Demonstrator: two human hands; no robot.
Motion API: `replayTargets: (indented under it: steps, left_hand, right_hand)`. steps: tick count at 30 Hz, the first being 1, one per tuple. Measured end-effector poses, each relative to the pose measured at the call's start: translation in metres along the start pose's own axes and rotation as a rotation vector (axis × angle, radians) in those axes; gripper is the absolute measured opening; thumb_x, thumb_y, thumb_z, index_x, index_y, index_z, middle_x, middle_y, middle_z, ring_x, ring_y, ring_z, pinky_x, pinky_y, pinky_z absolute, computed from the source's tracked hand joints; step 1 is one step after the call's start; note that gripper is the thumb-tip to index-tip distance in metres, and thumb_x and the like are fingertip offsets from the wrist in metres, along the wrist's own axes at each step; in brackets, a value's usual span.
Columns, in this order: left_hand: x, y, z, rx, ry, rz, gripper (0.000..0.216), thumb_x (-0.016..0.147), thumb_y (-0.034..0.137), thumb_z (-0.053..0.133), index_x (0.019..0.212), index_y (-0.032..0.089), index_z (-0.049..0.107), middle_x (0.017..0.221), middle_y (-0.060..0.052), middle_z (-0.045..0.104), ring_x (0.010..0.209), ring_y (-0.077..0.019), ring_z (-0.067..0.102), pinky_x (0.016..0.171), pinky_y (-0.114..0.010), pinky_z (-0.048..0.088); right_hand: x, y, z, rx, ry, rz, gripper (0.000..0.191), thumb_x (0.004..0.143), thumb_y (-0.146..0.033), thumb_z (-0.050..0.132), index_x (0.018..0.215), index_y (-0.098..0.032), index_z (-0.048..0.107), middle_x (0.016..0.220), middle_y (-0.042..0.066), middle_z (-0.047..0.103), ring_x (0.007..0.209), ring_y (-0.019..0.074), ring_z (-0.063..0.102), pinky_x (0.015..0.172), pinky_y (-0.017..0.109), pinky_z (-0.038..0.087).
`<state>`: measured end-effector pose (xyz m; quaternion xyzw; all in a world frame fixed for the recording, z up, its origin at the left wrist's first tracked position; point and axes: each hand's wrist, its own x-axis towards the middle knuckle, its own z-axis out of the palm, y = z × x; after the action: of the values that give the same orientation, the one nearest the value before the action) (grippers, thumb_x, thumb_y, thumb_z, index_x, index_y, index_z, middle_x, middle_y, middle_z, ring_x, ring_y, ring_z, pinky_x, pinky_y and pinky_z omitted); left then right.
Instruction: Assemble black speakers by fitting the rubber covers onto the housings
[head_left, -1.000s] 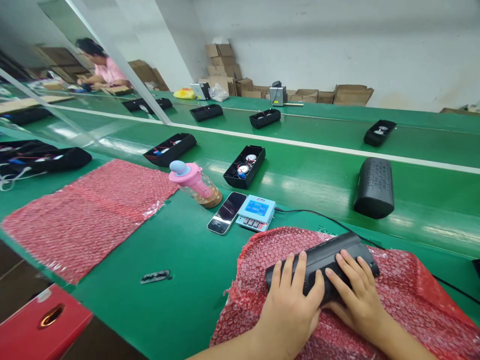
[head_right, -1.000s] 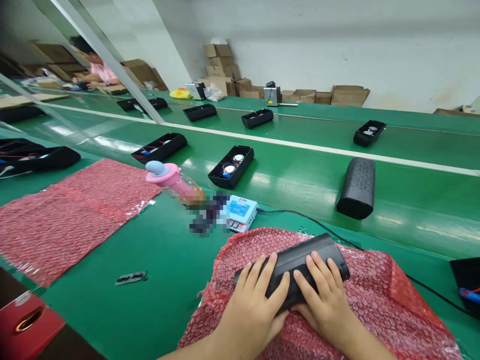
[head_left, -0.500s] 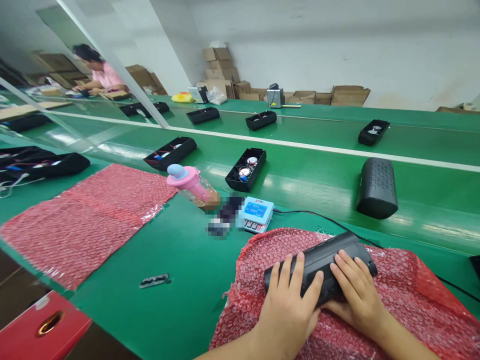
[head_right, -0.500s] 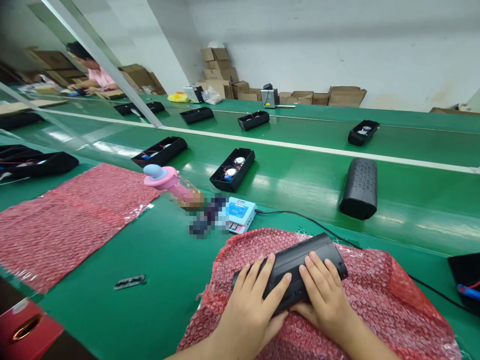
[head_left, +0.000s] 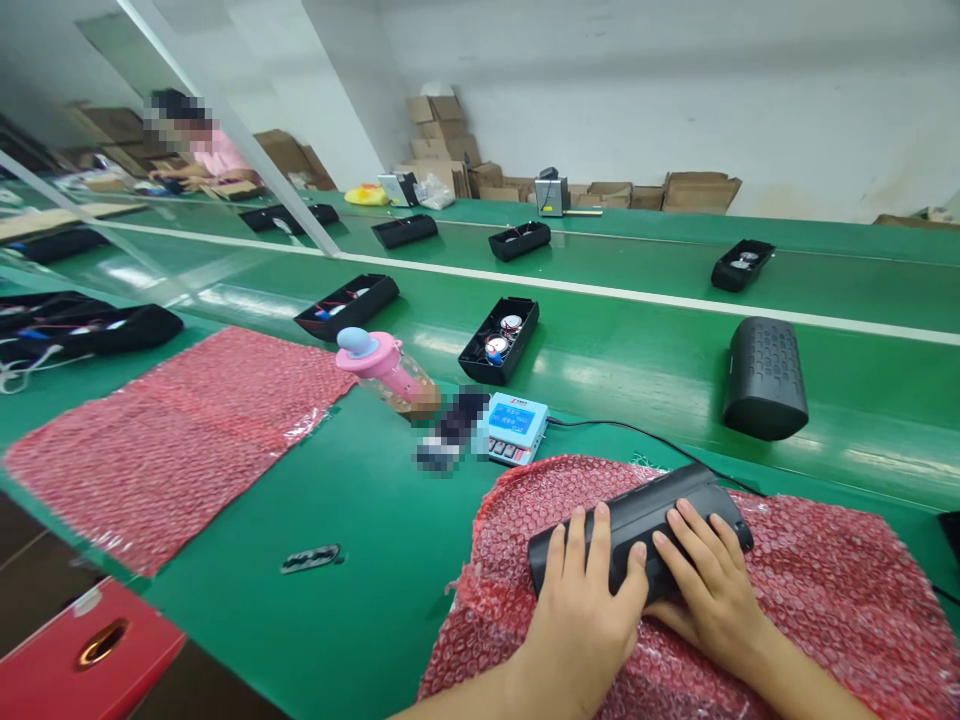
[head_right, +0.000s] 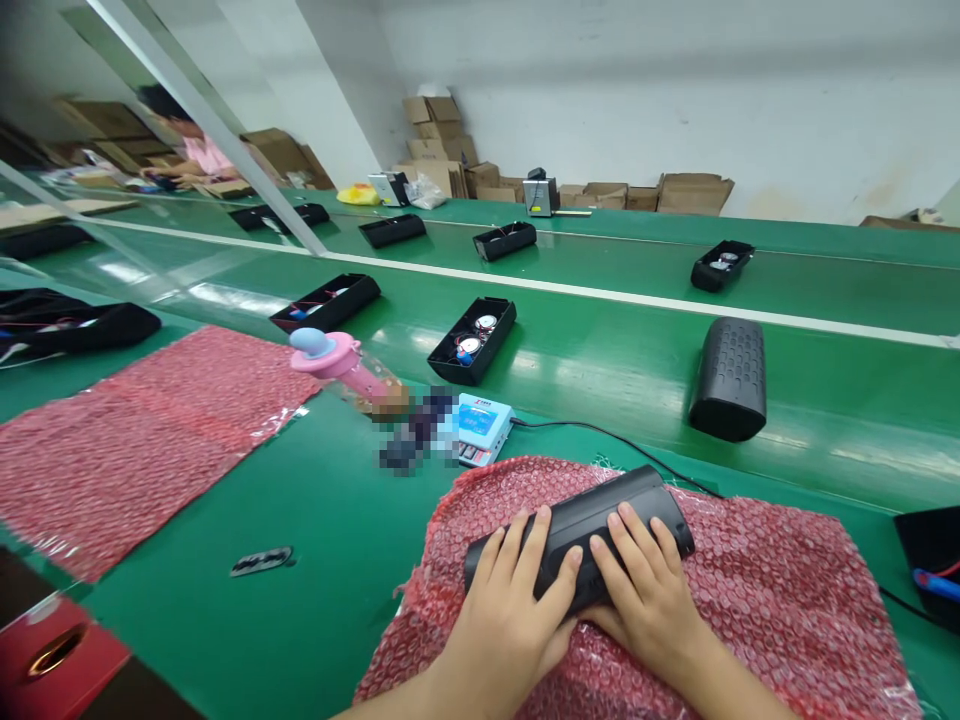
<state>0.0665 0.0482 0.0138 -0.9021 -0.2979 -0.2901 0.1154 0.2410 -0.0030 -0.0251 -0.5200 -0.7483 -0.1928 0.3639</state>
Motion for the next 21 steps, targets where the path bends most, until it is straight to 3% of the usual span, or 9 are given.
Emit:
replayTargets:
  steps: [13,21]
  left_hand:
    - [0.001,0.0,0.0,0.004,0.056,0.016,0.024,0.067,0.026,0.064,0.087,0.014,0.057,0.11,-0.025,0.06,0.099,-0.041,0.058,0.077,-0.053,0.049]
    - [-0.005,0.009,0.006,0.058,0.145,0.016,0.021,0.069,0.02,0.063,0.087,0.015,0.054,0.108,-0.024,0.061,0.099,-0.0405,0.059,0.079,-0.052,0.048]
  right_hand:
    - [0.0,-0.001,-0.002,0.035,-0.026,0.043,0.037,0.084,-0.043,0.058,0.112,-0.019,0.059,0.122,0.016,0.052,0.124,0.0318,0.038,0.105,0.049,0.022]
    - [0.003,0.003,-0.014,-0.065,-0.07,-0.109,0.032,0.083,-0.03,0.057,0.11,-0.013,0.057,0.118,0.021,0.051,0.12,0.0352,0.039,0.097,0.05,0.029]
